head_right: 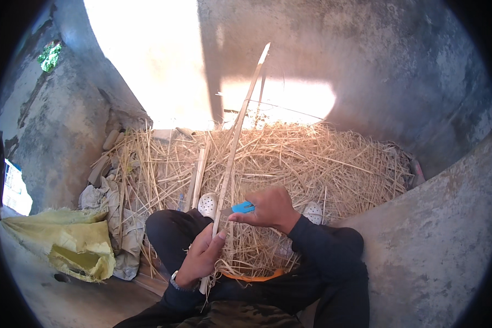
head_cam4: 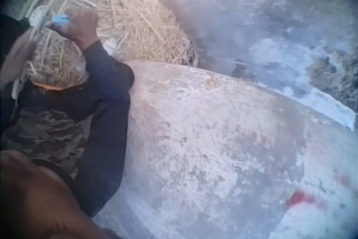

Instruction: The person sits on a floor covered in straw and uses a blue utility knife to peel the bark off a long wooden stick. They rotate the stick and scrape the knife along its length to remove the outer layer, creating a pile of wood shavings.

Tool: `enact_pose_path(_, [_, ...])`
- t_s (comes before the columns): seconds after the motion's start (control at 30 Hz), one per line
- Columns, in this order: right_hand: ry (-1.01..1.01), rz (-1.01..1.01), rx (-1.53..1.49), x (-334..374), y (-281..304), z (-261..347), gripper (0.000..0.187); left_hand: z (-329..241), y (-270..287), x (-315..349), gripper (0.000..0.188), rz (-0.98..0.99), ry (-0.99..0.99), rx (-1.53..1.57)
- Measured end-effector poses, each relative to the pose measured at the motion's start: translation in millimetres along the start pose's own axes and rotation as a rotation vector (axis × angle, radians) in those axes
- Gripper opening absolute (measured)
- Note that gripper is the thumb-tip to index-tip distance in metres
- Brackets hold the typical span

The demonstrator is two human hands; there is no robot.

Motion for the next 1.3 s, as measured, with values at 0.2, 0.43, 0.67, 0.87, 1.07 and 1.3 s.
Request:
enact_pose_path(0.2, [-0.067, -0.020, 0.042, -1, 8, -11, 0.071, -3, -10, -4, 0.023, 0.035, -0.103, -0.100])
enact_pose_path(0.43, [-0.142, -0.081, 0.008, -3, 9, -30, 0.073, -1, -13, 3, 0.023, 0.116, 0.037, -0.008])
enact_pose_path(0.67, [-0.009, -0.129, 0.145, -10, 22, -27, 0.073, -4, -19, 12, 0.020, 0.186, 0.061, -0.016])
enact_pose_path(0.87, [-0.242, -0.199, 0.257, -12, 42, -103, 0.073, -5, -30, 36, 0.019, 0.295, 0.063, 0.028])
enact_pose_path(1.07, [-0.501, -0.226, 0.240, -8, 50, -192, 0.074, -1, -40, 56, 0.021, 0.382, 0.183, 0.167])
enact_pose_path(1.3, [-1.066, 0.262, -1.300, 11, -27, -174, 0.079, 33, -35, 44, 0.023, 0.331, 0.448, 0.533])
Point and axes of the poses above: each hand's wrist, its own x-axis away from the middle knuckle, its own y-axis out of the back of the hand, z = x × y, the point moved 9 cm from there along -x, towards the middle knuckle, and after that the axes turned 2 degrees about -x, right-handed, at the moved point
